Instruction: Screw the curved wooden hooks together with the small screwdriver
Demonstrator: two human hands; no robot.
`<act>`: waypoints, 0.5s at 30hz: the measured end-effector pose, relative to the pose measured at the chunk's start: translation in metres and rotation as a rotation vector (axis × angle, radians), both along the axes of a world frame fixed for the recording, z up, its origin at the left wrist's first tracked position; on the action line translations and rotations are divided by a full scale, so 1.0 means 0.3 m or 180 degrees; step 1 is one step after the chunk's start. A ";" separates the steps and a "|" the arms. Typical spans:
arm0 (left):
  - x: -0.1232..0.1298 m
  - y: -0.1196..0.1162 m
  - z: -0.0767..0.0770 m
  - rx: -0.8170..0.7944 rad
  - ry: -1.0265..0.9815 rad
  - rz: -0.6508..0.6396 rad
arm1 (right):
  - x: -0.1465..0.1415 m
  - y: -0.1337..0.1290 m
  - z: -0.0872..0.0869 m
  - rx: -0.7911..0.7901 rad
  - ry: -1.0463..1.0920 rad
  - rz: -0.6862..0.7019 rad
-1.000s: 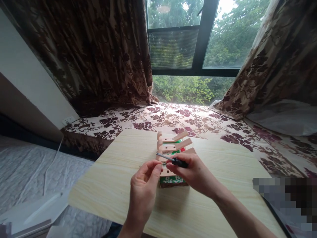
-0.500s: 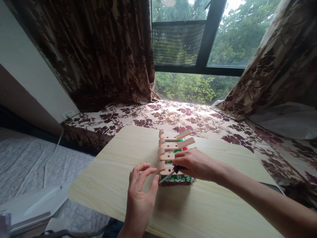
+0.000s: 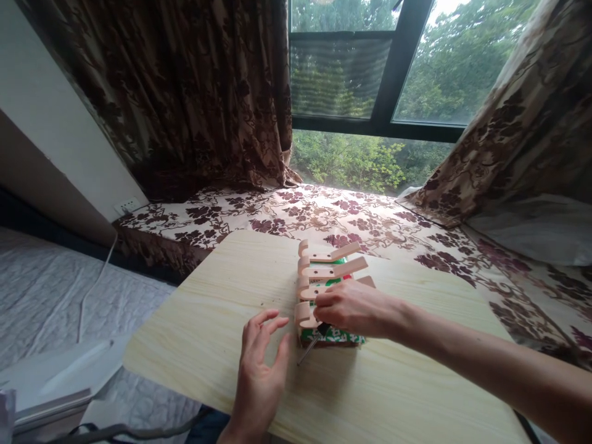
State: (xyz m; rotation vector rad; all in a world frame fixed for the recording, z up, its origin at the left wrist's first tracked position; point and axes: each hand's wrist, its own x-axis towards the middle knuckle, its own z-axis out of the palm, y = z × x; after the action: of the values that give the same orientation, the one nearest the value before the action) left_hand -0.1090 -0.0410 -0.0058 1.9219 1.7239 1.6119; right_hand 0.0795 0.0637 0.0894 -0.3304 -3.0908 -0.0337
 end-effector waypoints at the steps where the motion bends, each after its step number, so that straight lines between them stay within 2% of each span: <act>1: -0.003 -0.001 -0.002 0.0026 0.0019 -0.0003 | -0.002 0.000 -0.003 -0.0004 0.0008 0.0019; 7: -0.014 -0.010 -0.009 0.0160 0.0211 -0.0151 | -0.007 0.003 -0.025 -0.0046 0.0068 0.0079; 13: -0.007 -0.014 -0.024 0.0240 0.0662 -0.0713 | 0.010 -0.005 -0.018 -0.0077 0.0147 0.0032; 15: 0.006 -0.014 -0.026 0.0243 0.0762 -0.0781 | 0.018 -0.009 -0.013 -0.0075 0.0165 0.0002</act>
State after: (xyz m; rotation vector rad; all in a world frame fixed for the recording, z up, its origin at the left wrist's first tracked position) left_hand -0.1071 -0.0452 -0.0135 2.3394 1.4438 1.4296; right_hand 0.0848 0.0611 0.0854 -0.3257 -3.0422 0.0112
